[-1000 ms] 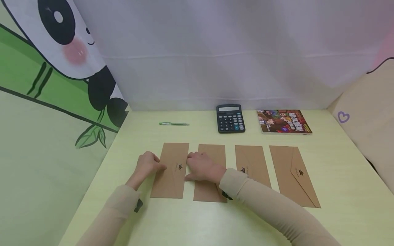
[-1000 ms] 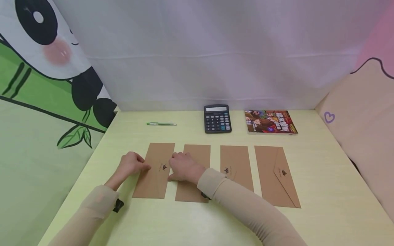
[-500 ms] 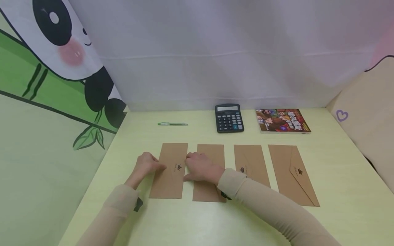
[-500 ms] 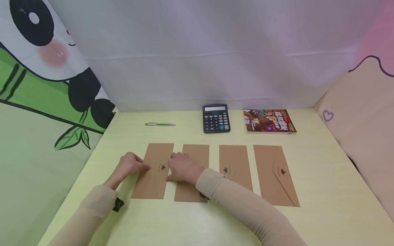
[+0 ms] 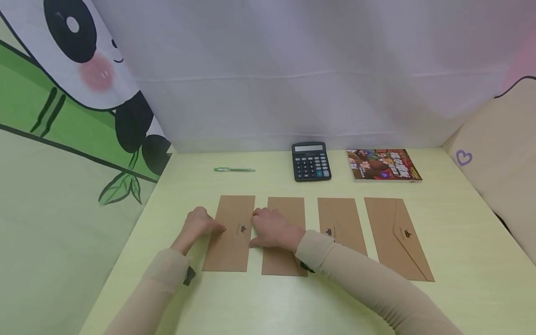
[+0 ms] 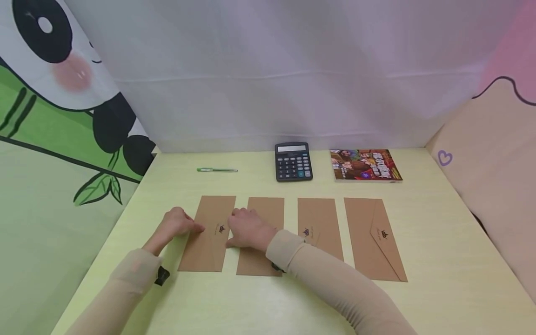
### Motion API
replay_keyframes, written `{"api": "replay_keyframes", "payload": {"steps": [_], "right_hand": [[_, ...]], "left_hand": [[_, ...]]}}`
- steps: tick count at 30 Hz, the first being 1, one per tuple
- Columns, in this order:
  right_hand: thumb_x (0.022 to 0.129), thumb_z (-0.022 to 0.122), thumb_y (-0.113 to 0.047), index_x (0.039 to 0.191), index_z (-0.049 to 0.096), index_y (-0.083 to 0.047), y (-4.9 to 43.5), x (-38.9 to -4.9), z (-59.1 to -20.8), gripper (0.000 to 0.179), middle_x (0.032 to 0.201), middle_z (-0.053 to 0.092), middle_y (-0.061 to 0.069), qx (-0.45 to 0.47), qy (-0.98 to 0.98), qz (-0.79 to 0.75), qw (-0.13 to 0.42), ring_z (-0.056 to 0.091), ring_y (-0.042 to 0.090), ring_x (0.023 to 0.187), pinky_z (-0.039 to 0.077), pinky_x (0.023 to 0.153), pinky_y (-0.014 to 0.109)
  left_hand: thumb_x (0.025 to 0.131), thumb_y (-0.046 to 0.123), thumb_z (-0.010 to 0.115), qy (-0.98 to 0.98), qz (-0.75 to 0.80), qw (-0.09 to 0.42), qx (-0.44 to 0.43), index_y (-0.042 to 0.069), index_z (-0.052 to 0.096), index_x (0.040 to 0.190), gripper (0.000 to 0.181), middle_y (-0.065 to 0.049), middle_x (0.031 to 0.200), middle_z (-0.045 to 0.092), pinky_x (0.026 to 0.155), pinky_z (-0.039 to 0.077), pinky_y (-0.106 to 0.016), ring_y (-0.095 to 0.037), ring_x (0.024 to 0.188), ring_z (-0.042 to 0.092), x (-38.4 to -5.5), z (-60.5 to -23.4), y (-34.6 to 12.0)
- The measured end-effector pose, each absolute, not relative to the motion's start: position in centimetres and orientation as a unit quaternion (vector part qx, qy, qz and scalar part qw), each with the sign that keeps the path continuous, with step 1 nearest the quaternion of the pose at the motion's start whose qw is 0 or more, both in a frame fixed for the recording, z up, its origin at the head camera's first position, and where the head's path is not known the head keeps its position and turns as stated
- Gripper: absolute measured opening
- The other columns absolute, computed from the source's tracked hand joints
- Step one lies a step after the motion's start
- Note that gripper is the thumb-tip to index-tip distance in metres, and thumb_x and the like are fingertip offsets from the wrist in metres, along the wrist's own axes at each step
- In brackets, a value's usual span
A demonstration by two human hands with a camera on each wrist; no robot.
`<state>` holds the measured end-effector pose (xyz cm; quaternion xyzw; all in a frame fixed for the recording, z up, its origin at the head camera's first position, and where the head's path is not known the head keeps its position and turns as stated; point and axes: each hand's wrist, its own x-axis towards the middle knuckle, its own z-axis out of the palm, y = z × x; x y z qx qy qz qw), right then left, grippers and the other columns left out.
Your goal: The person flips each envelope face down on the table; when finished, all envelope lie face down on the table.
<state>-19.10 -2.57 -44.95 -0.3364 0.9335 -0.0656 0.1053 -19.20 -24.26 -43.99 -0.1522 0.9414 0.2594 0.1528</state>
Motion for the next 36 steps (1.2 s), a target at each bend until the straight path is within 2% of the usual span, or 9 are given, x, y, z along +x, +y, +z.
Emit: {"api": "replay_keyframes", "payload": {"steps": [9, 13, 16, 18, 20, 24, 29, 36], "right_hand": [[0.076, 0.073, -0.055, 0.103, 0.066, -0.01, -2.6, -19.3, -45.3, 0.053, 0.118, 0.056, 0.005, -0.335, 0.934, -0.067, 0.107, 0.051, 0.02, 0.095, 0.044, 0.085, 0.041], [0.076, 0.073, -0.056, 0.101, 0.066, -0.01, -2.6, -19.2, -45.2, 0.053, 0.117, 0.057, 0.005, -0.338, 0.933, -0.064, 0.104, 0.051, 0.02, 0.093, 0.044, 0.083, 0.041], [0.076, 0.073, -0.055, 0.101, 0.066, -0.009, -2.6, -19.3, -45.1, 0.053, 0.116, 0.057, 0.005, -0.34, 0.932, -0.065, 0.103, 0.051, 0.02, 0.093, 0.044, 0.083, 0.041], [0.076, 0.073, -0.055, 0.1, 0.066, -0.009, -2.6, -19.3, -45.1, 0.052, 0.116, 0.057, 0.005, -0.342, 0.932, -0.064, 0.101, 0.051, 0.02, 0.092, 0.044, 0.083, 0.041], [0.076, 0.073, -0.054, 0.101, 0.066, -0.009, -2.6, -19.3, -44.9, 0.052, 0.114, 0.057, 0.005, -0.342, 0.932, -0.063, 0.101, 0.051, 0.019, 0.091, 0.044, 0.082, 0.041], [0.077, 0.074, -0.049, 0.096, 0.065, -0.009, -2.6, -19.2, -44.5, 0.045, 0.104, 0.057, 0.003, -0.345, 0.929, -0.076, 0.112, 0.05, 0.018, 0.084, 0.045, 0.075, 0.036], [0.077, 0.075, -0.042, 0.087, 0.061, -0.009, -2.8, -19.1, -44.2, 0.037, 0.091, 0.053, 0.001, -0.346, 0.923, -0.103, 0.132, 0.048, 0.017, 0.077, 0.044, 0.067, 0.03], [0.076, 0.077, -0.039, 0.081, 0.06, -0.011, -2.7, -19.8, -44.4, 0.033, 0.084, 0.053, -0.001, -0.335, 0.923, -0.135, 0.136, 0.047, 0.016, 0.074, 0.042, 0.063, 0.028]], "left_hand": [[0.068, 0.028, 0.085, 0.938, 0.274, 0.153, -0.147, -0.006, 0.063, 0.092, 0.048, -0.015, 0.086, 0.061, 0.069, 0.045, -0.037, -0.026, 0.08, 0.053, -19.1, -44.0, -24.7], [0.072, 0.027, 0.083, 0.931, 0.288, 0.162, -0.157, 0.001, 0.066, 0.077, 0.031, -0.009, 0.076, 0.06, 0.063, 0.041, -0.032, -0.021, 0.072, 0.051, -19.0, -43.6, -25.0], [0.076, 0.023, 0.08, 0.923, 0.31, 0.164, -0.156, 0.003, 0.065, 0.068, 0.026, -0.006, 0.067, 0.057, 0.06, 0.038, -0.031, -0.019, 0.067, 0.049, -19.0, -43.3, -25.3], [0.078, 0.019, 0.078, 0.916, 0.333, 0.161, -0.156, 0.002, 0.066, 0.072, 0.022, -0.006, 0.069, 0.058, 0.062, 0.039, -0.031, -0.019, 0.068, 0.05, -18.9, -43.1, -25.5], [0.08, 0.016, 0.077, 0.908, 0.359, 0.156, -0.151, -0.001, 0.067, 0.082, 0.02, -0.009, 0.078, 0.062, 0.066, 0.042, -0.032, -0.02, 0.073, 0.053, -18.8, -43.0, -25.8], [0.082, 0.01, 0.074, 0.888, 0.411, 0.15, -0.14, -0.006, 0.064, 0.101, 0.027, -0.016, 0.097, 0.063, 0.074, 0.05, -0.035, -0.023, 0.083, 0.059, -18.5, -42.9, -26.4], [0.084, 0.007, 0.07, 0.867, 0.457, 0.152, -0.126, -0.008, 0.063, 0.105, 0.027, -0.017, 0.1, 0.063, 0.075, 0.052, -0.035, -0.02, 0.083, 0.061, -18.0, -42.9, -26.9], [0.087, 0.007, 0.066, 0.85, 0.495, 0.146, -0.103, -0.01, 0.062, 0.114, 0.032, -0.017, 0.105, 0.065, 0.083, 0.05, -0.039, -0.02, 0.089, 0.063, -18.0, -42.2, -26.5]]}}
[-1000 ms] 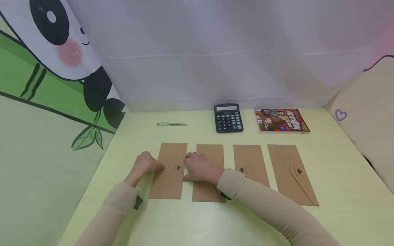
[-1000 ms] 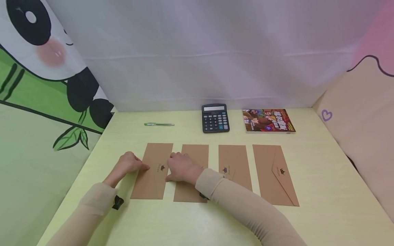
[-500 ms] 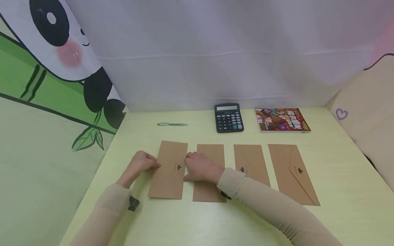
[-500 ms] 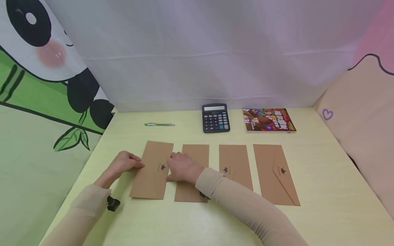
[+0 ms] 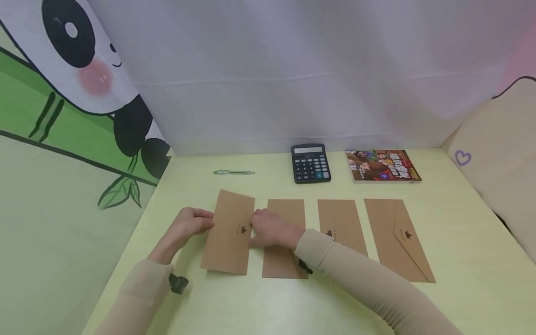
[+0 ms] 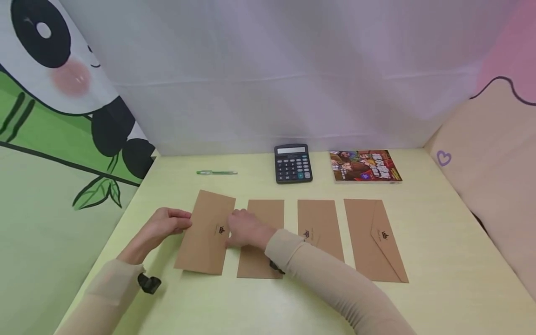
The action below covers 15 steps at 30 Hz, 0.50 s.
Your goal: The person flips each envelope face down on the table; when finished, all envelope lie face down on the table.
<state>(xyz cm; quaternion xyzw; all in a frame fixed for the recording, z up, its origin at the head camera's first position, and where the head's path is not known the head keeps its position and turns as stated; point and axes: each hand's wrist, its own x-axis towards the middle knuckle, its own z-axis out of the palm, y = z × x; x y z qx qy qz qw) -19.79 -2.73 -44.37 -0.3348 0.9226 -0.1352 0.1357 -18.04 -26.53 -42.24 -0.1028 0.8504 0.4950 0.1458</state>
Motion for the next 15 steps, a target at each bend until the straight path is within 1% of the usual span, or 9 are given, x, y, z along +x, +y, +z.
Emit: {"api": "replay_keyframes", "payload": {"steps": [2, 5, 8, 9, 11, 12, 13, 15], "right_hand": [[0.075, 0.078, -0.039, 0.078, 0.059, -0.012, -2.71, -19.95, -44.57, 0.033, 0.079, 0.052, -0.002, -0.331, 0.92, -0.153, 0.142, 0.046, 0.015, 0.07, 0.04, 0.059, 0.026], [0.075, 0.079, -0.039, 0.071, 0.057, -0.013, -2.71, -20.07, -44.74, 0.035, 0.067, 0.045, -0.004, -0.331, 0.913, -0.185, 0.151, 0.041, 0.012, 0.061, 0.035, 0.053, 0.025], [0.077, 0.078, -0.038, 0.075, 0.06, -0.011, -2.62, -20.1, -44.7, 0.032, 0.061, 0.04, -0.004, -0.341, 0.896, -0.233, 0.167, 0.038, 0.01, 0.056, 0.031, 0.051, 0.024], [0.078, 0.078, -0.038, 0.081, 0.064, -0.01, -2.57, -20.08, -44.63, 0.031, 0.063, 0.043, -0.005, -0.343, 0.889, -0.249, 0.172, 0.04, 0.009, 0.058, 0.032, 0.051, 0.023], [0.08, 0.076, -0.04, 0.098, 0.068, -0.007, -2.39, -20.03, -44.47, 0.039, 0.071, 0.053, -0.004, -0.342, 0.877, -0.282, 0.187, 0.045, 0.009, 0.062, 0.035, 0.053, 0.023], [0.08, 0.076, -0.041, 0.109, 0.067, -0.006, -2.32, -20.01, -44.37, 0.046, 0.08, 0.059, -0.002, -0.34, 0.87, -0.299, 0.194, 0.05, 0.009, 0.068, 0.038, 0.057, 0.022], [0.08, 0.075, -0.043, 0.117, 0.065, -0.004, -2.26, -19.97, -44.33, 0.055, 0.091, 0.063, -0.001, -0.334, 0.866, -0.314, 0.199, 0.053, 0.01, 0.074, 0.041, 0.061, 0.022], [0.08, 0.073, -0.047, 0.131, 0.056, -0.004, -2.17, -19.86, -44.3, 0.069, 0.112, 0.063, 0.002, -0.322, 0.858, -0.341, 0.209, 0.056, 0.011, 0.086, 0.044, 0.069, 0.022]], "left_hand": [[0.088, 0.007, 0.064, 0.844, 0.507, 0.147, -0.095, -0.01, 0.061, 0.116, 0.033, -0.016, 0.106, 0.065, 0.084, 0.05, -0.04, -0.02, 0.09, 0.063, -18.05, -42.05, -26.27], [0.091, 0.007, 0.061, 0.83, 0.53, 0.151, -0.083, -0.01, 0.06, 0.119, 0.032, -0.016, 0.106, 0.066, 0.085, 0.05, -0.039, -0.02, 0.09, 0.063, -18.05, -41.84, -25.99], [0.093, 0.007, 0.058, 0.817, 0.551, 0.155, -0.076, -0.008, 0.06, 0.12, 0.031, -0.015, 0.108, 0.066, 0.083, 0.05, -0.036, -0.02, 0.091, 0.063, -18.0, -41.75, -25.82], [0.093, 0.006, 0.057, 0.811, 0.559, 0.157, -0.072, -0.009, 0.059, 0.121, 0.031, -0.015, 0.109, 0.065, 0.082, 0.05, -0.035, -0.021, 0.092, 0.063, -17.97, -41.74, -25.8], [0.094, 0.007, 0.056, 0.799, 0.575, 0.161, -0.065, -0.009, 0.058, 0.122, 0.032, -0.016, 0.112, 0.064, 0.081, 0.05, -0.032, -0.022, 0.094, 0.063, -17.88, -41.76, -25.7], [0.095, 0.007, 0.056, 0.792, 0.586, 0.162, -0.062, -0.008, 0.057, 0.123, 0.033, -0.016, 0.113, 0.064, 0.081, 0.05, -0.032, -0.022, 0.095, 0.063, -17.85, -41.79, -25.65], [0.095, 0.008, 0.056, 0.785, 0.595, 0.163, -0.058, -0.008, 0.056, 0.125, 0.034, -0.017, 0.115, 0.063, 0.081, 0.05, -0.031, -0.023, 0.096, 0.063, -17.81, -41.81, -25.58], [0.096, 0.009, 0.055, 0.77, 0.613, 0.17, -0.047, -0.008, 0.054, 0.128, 0.036, -0.018, 0.118, 0.061, 0.082, 0.05, -0.032, -0.024, 0.098, 0.062, -17.75, -41.93, -25.44]]}}
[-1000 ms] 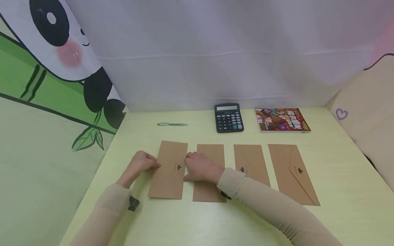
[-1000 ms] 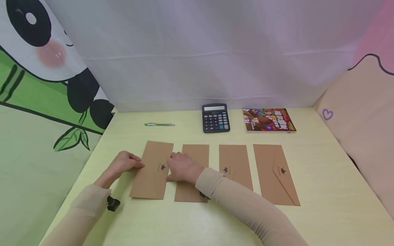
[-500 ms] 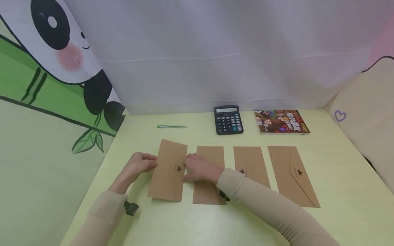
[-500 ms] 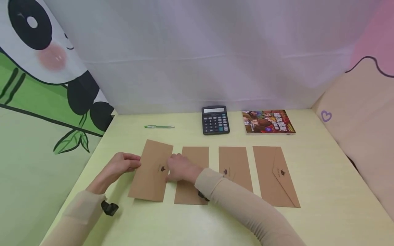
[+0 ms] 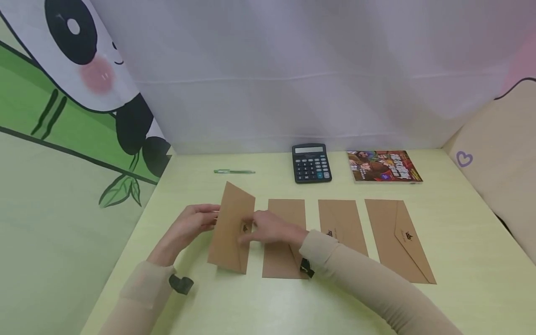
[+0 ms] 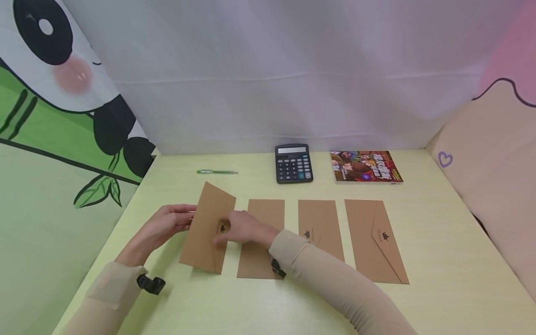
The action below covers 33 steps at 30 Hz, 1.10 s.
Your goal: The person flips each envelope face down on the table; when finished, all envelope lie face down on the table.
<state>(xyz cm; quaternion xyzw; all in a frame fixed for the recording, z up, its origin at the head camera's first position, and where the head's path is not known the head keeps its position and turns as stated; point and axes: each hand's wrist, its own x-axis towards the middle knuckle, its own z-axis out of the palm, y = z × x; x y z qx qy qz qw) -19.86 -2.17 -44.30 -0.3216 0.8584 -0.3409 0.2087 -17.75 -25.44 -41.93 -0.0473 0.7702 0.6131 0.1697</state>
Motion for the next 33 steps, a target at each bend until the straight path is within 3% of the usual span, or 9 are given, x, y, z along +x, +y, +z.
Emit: {"api": "replay_keyframes", "payload": {"steps": [3, 11, 25, 33], "right_hand": [[0.08, 0.071, -0.052, 0.138, 0.049, -0.004, -2.1, -19.6, -44.1, 0.078, 0.129, 0.057, 0.005, -0.3, 0.847, -0.378, 0.221, 0.057, 0.011, 0.1, 0.046, 0.08, 0.024], [0.076, 0.068, -0.063, 0.145, 0.039, -0.007, -2.1, -18.9, -43.5, 0.094, 0.134, 0.053, 0.008, -0.245, 0.839, -0.424, 0.236, 0.06, 0.012, 0.105, 0.047, 0.081, 0.026], [0.084, 0.069, -0.05, 0.147, 0.034, -0.006, -2.3, -18.1, -43.3, 0.085, 0.146, 0.04, 0.005, -0.243, 0.798, -0.501, 0.231, 0.057, 0.02, 0.113, 0.049, 0.083, 0.027], [0.086, 0.069, -0.043, 0.147, 0.032, -0.003, -2.1, -18.1, -43.5, 0.082, 0.146, 0.04, 0.007, -0.234, 0.768, -0.551, 0.229, 0.058, 0.019, 0.112, 0.05, 0.081, 0.028]], "left_hand": [[0.096, 0.012, 0.055, 0.755, 0.629, 0.179, -0.037, -0.006, 0.052, 0.13, 0.038, -0.018, 0.122, 0.059, 0.084, 0.05, -0.033, -0.025, 0.099, 0.062, -17.7, -42.1, -25.1], [0.095, 0.021, 0.059, 0.752, 0.626, 0.204, -0.022, -0.001, 0.054, 0.131, 0.043, -0.014, 0.127, 0.057, 0.091, 0.045, -0.04, -0.028, 0.106, 0.057, -17.8, -42.8, -24.3], [0.092, 0.021, 0.062, 0.756, 0.606, 0.246, -0.022, 0.002, 0.051, 0.135, 0.048, -0.014, 0.129, 0.055, 0.091, 0.044, -0.044, -0.03, 0.108, 0.057, -18.0, -44.9, -23.2], [0.096, 0.025, 0.057, 0.75, 0.607, 0.262, -0.016, -0.002, 0.05, 0.134, 0.047, -0.015, 0.116, 0.062, 0.091, 0.043, -0.044, -0.027, 0.105, 0.059, -18.1, -45.4, -22.8]]}}
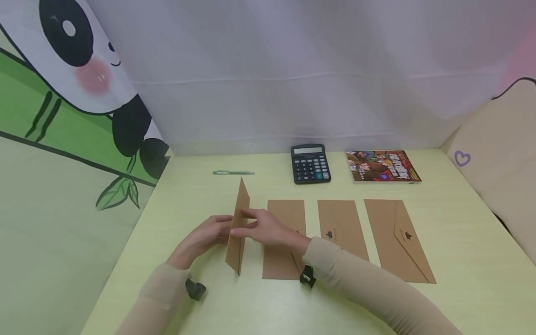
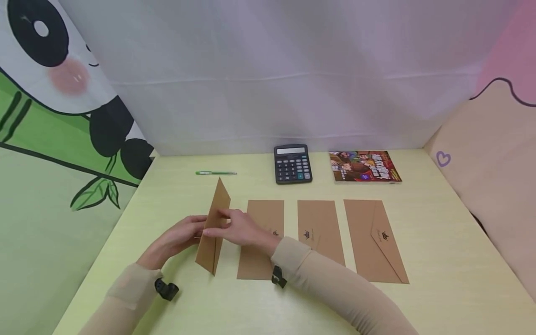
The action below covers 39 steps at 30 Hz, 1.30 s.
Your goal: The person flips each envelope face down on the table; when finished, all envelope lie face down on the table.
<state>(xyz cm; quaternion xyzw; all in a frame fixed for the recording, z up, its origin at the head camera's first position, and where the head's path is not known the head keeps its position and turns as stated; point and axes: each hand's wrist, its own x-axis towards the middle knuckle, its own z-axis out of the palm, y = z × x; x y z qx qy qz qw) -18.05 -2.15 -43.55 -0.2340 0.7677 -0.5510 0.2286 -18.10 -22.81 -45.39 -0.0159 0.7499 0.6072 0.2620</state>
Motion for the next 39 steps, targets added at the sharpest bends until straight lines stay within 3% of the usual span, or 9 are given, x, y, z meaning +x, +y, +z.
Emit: {"api": "replay_keyframes", "payload": {"steps": [9, 18, 23, 27, 31, 39], "right_hand": [[0.089, 0.068, -0.031, 0.146, 0.033, -0.001, -1.98, -18.06, -43.2, 0.074, 0.145, 0.041, 0.011, -0.231, 0.732, -0.599, 0.227, 0.055, 0.021, 0.115, 0.047, 0.087, 0.028], [0.09, 0.068, -0.024, 0.145, 0.036, -0.002, -1.61, -18.04, -43.12, 0.067, 0.144, 0.043, 0.01, -0.233, 0.698, -0.635, 0.237, 0.051, 0.027, 0.12, 0.043, 0.094, 0.032], [0.089, 0.069, -0.02, 0.144, 0.036, -0.001, -1.43, -17.99, -43.06, 0.067, 0.142, 0.044, 0.012, -0.23, 0.684, -0.651, 0.237, 0.049, 0.032, 0.122, 0.043, 0.095, 0.035], [0.088, 0.07, -0.016, 0.146, 0.033, -0.002, -1.39, -17.91, -43.0, 0.07, 0.14, 0.046, 0.016, -0.22, 0.677, -0.664, 0.226, 0.052, 0.034, 0.119, 0.044, 0.094, 0.037], [0.086, 0.073, -0.013, 0.149, 0.028, -0.005, -1.4, -17.76, -42.91, 0.078, 0.138, 0.046, 0.021, -0.202, 0.669, -0.682, 0.216, 0.057, 0.031, 0.113, 0.047, 0.09, 0.035], [0.082, 0.075, -0.005, 0.15, 0.027, -0.009, -1.35, -17.59, -43.19, 0.084, 0.132, 0.053, 0.016, -0.174, 0.685, -0.681, 0.191, 0.064, 0.024, 0.1, 0.05, 0.084, 0.033]], "left_hand": [[0.098, 0.032, 0.054, 0.752, 0.6, 0.273, -0.013, -0.007, 0.05, 0.132, 0.053, -0.017, 0.121, 0.059, 0.092, 0.043, -0.043, -0.028, 0.107, 0.058, -18.03, -45.19, -22.72], [0.091, 0.042, 0.062, 0.747, 0.607, 0.273, -0.008, -0.007, 0.059, 0.123, 0.058, -0.014, 0.115, 0.062, 0.083, 0.049, -0.038, -0.028, 0.097, 0.063, -18.01, -45.13, -22.83], [0.094, 0.037, 0.06, 0.745, 0.61, 0.27, -0.013, -0.007, 0.06, 0.121, 0.052, -0.015, 0.114, 0.063, 0.085, 0.049, -0.04, -0.028, 0.097, 0.063, -17.98, -45.22, -22.87], [0.093, 0.036, 0.061, 0.765, 0.598, 0.235, -0.039, -0.008, 0.062, 0.118, 0.05, -0.016, 0.112, 0.064, 0.087, 0.048, -0.041, -0.028, 0.097, 0.064, -17.86, -45.09, -22.75], [0.086, 0.043, 0.068, 0.796, 0.571, 0.188, -0.069, -0.007, 0.063, 0.116, 0.058, -0.015, 0.11, 0.066, 0.085, 0.049, -0.041, -0.027, 0.095, 0.065, -17.88, -45.0, -22.72], [0.082, 0.042, 0.074, 0.834, 0.524, 0.151, -0.084, -0.005, 0.064, 0.118, 0.06, -0.014, 0.107, 0.067, 0.075, 0.052, -0.035, -0.022, 0.086, 0.064, -17.96, -45.02, -23.2]]}}
